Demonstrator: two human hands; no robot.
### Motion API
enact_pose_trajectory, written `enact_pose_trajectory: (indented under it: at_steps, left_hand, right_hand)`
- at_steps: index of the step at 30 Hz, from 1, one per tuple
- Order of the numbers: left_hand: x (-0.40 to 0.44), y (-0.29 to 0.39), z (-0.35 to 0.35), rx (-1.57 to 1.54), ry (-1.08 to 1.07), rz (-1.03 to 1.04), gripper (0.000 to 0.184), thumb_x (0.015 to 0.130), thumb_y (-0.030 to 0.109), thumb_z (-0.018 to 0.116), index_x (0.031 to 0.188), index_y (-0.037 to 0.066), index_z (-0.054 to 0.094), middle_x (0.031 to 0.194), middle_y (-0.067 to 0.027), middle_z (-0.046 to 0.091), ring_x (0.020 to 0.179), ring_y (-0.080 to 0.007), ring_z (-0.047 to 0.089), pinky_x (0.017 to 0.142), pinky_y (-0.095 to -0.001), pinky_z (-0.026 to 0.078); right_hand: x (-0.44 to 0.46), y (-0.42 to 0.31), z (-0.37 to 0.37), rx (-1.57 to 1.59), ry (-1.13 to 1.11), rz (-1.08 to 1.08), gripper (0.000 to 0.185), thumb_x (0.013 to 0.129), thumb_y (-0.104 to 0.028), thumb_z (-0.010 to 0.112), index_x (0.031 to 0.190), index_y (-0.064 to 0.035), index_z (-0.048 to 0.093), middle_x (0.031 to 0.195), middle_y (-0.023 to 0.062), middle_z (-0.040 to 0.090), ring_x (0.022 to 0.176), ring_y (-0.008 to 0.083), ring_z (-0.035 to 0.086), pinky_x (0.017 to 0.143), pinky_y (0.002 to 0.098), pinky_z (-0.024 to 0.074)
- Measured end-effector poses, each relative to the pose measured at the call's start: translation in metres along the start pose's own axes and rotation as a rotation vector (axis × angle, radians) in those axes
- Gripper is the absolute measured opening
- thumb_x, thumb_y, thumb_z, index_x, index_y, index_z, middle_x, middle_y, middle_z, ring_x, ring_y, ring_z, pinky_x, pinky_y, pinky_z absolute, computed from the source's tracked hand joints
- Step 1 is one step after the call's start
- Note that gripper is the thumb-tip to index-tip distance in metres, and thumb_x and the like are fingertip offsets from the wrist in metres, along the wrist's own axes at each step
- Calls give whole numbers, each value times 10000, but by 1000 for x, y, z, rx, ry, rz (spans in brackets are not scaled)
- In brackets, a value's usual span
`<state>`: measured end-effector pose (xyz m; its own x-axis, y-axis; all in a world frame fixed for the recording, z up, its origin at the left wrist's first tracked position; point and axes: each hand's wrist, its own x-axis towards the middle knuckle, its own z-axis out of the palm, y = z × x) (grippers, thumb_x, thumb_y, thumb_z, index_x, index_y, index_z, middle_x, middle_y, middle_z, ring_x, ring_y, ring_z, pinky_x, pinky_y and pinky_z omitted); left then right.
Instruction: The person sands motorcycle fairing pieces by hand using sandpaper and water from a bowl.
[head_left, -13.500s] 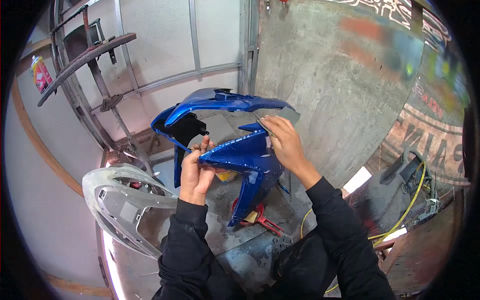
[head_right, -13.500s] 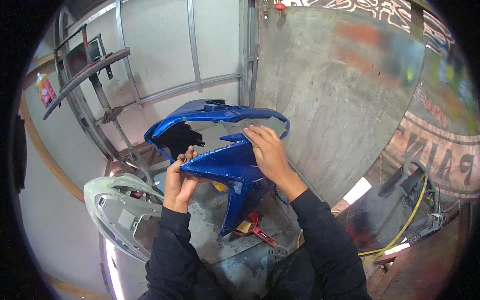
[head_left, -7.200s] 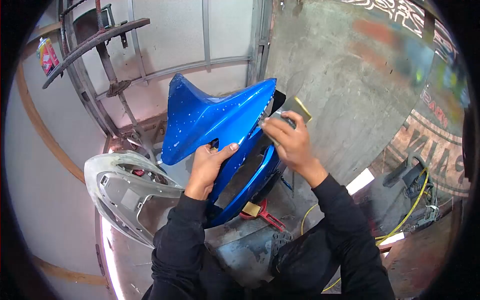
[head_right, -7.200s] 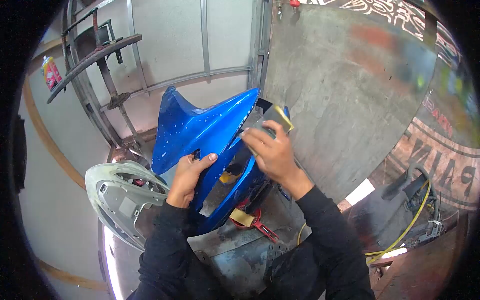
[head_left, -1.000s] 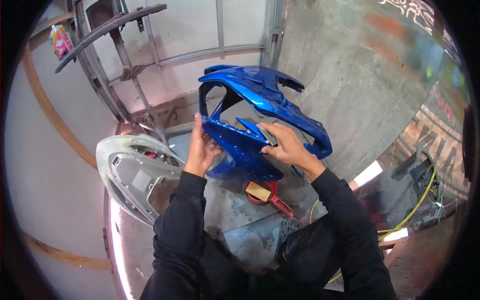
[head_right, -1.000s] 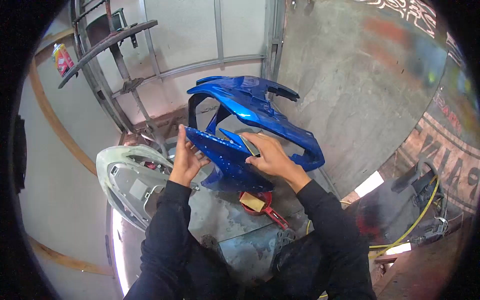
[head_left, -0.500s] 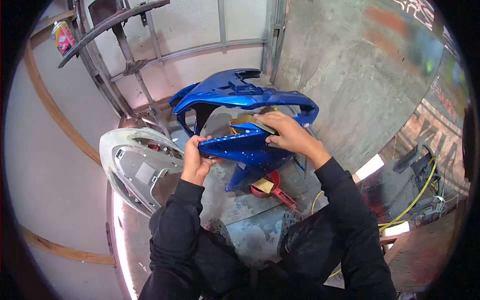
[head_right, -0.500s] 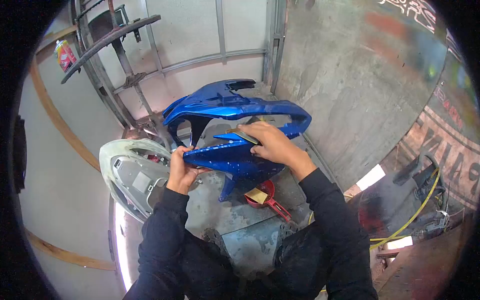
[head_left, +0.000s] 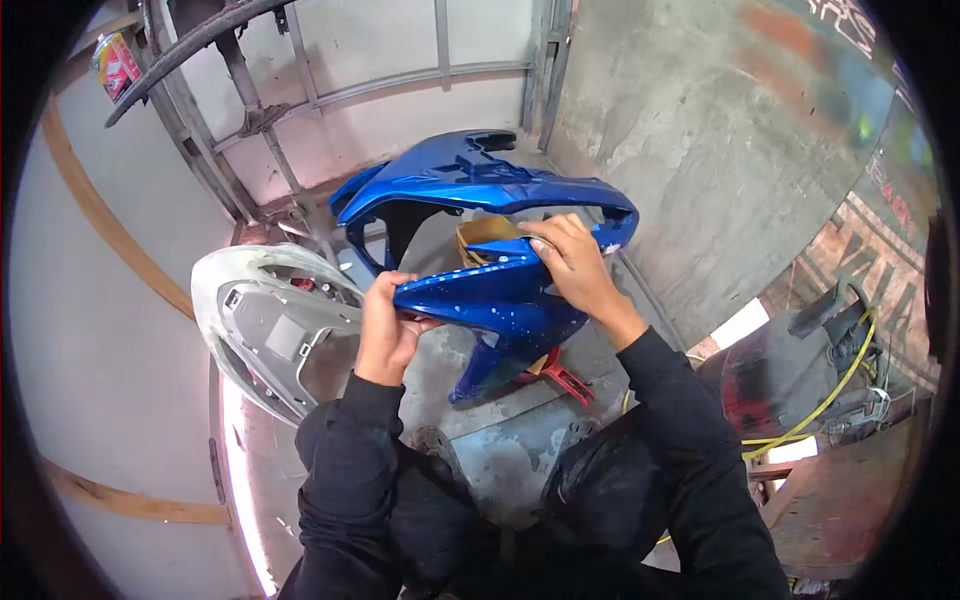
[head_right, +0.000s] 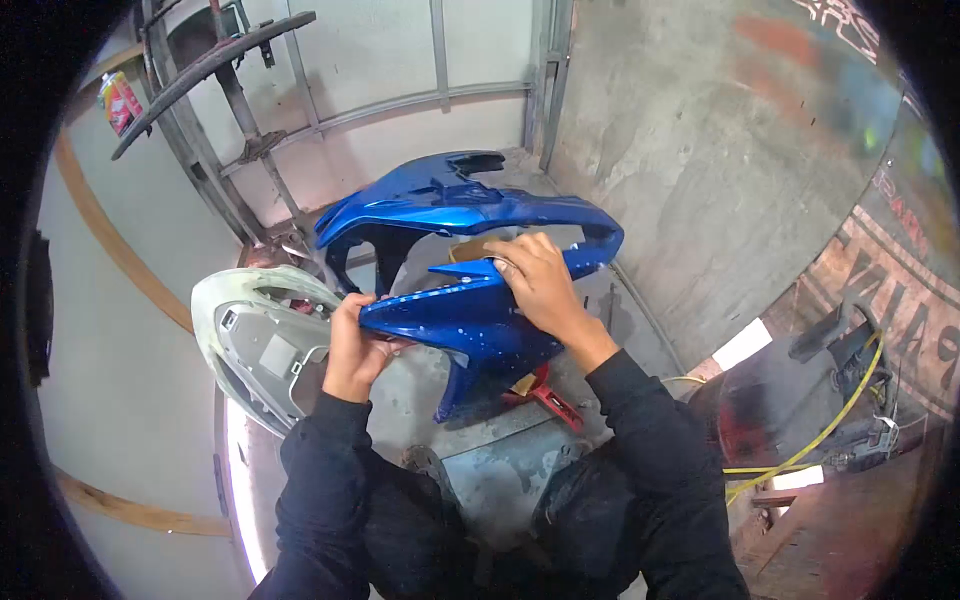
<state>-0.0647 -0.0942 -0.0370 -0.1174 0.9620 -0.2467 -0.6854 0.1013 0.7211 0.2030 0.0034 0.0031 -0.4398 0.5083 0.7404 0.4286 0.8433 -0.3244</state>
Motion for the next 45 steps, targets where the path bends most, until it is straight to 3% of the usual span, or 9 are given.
enact_pose_trajectory:
  at_steps: [3,13,22,28,33,36,37,42,45]
  left_hand:
    - [5,-4,1,126,29,4,314,882,328,530,938,41,643,904,-123,713,801,-305,704,783,-511,583]
    - [60,-16,17,366,180,79,251,860,309,603,977,86,595,788,-52,648,674,-192,650,546,-444,570]
    - [86,-33,-19,421,185,49,247,851,332,604,943,104,580,802,-48,607,733,-205,648,556,-444,574]
    - [86,-24,-11,462,190,32,347,857,390,577,1010,82,620,881,-70,636,837,-235,649,620,-521,580]
    - [110,-2,-30,497,156,-10,378,837,441,578,1023,115,627,885,-78,634,863,-258,644,637,-548,584]
    - [99,15,-20,527,164,42,336,849,406,586,961,92,625,825,-60,618,776,-217,643,552,-467,583]
    - [98,16,-19,531,174,59,322,850,400,589,941,93,623,822,-57,616,758,-207,642,552,-461,583]
    - [102,14,-17,590,147,111,377,871,438,584,1014,93,640,914,-83,659,847,-248,655,711,-521,581]
    - [104,9,-15,598,164,118,382,874,430,585,1048,91,627,902,-71,653,834,-232,654,683,-501,579]
  right_hand:
    - [-17,4,20,131,59,167,106,908,-101,636,953,-29,700,914,104,674,871,308,579,814,403,452]
    - [-54,50,61,135,68,279,214,951,-126,605,1108,-34,718,1063,132,698,1060,330,600,955,406,460]
    - [-83,66,77,257,21,413,270,981,-159,585,1195,-41,701,1169,152,706,1096,319,656,941,397,502]
    - [-72,71,85,621,206,799,296,1024,-215,566,1218,-28,686,1003,62,701,908,160,646,859,332,532]
    - [-93,84,87,789,698,1114,360,1024,-240,543,1242,36,621,996,136,687,885,200,685,701,412,570]
    - [-137,105,96,142,271,1148,374,1014,-219,550,1272,48,598,964,151,677,834,188,705,601,344,603]
    - [-169,126,124,-19,217,1036,368,959,-160,599,1244,73,607,902,225,715,825,302,740,673,426,597]
    - [-194,88,143,-24,-247,906,357,841,-34,585,1184,0,677,1054,301,670,983,466,660,889,514,525]
    - [-229,117,178,41,-346,954,350,864,-75,538,1181,-38,680,1106,277,680,1070,442,648,923,519,508]
